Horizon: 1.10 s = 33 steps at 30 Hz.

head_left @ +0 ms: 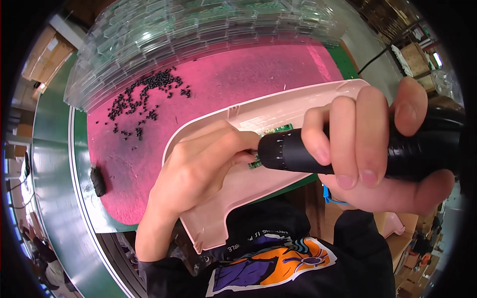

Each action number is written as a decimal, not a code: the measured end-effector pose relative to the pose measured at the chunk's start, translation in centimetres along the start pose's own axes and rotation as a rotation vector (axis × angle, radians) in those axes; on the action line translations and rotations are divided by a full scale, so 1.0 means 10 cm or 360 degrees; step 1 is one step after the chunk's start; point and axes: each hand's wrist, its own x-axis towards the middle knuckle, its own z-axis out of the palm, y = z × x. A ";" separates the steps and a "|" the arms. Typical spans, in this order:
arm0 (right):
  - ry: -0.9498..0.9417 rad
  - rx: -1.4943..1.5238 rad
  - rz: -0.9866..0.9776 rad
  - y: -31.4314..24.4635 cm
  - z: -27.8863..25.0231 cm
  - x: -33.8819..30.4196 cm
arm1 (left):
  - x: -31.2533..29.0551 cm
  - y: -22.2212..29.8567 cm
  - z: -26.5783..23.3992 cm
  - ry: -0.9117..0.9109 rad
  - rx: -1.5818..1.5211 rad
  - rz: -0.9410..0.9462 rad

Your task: Screw circuit boards into plastic housings and pack them into boxes with protective wrapping.

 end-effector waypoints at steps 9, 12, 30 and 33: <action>-0.0181 -0.0078 0.0403 -0.22 -0.08 0.20 | 0.03 0.02 0.02 0.0151 0.0014 0.0149; -0.0178 -0.0109 0.0298 -0.25 -0.14 0.13 | 0.04 0.07 0.07 0.0156 -0.0106 -0.0024; 0.0255 -0.0739 0.0786 -0.42 -0.38 -0.05 | 0.06 0.00 0.05 -0.0196 0.0317 -0.0086; 0.0255 -0.0740 0.0814 -0.36 -0.35 -0.11 | 0.04 0.04 0.00 0.0039 0.0207 -0.0051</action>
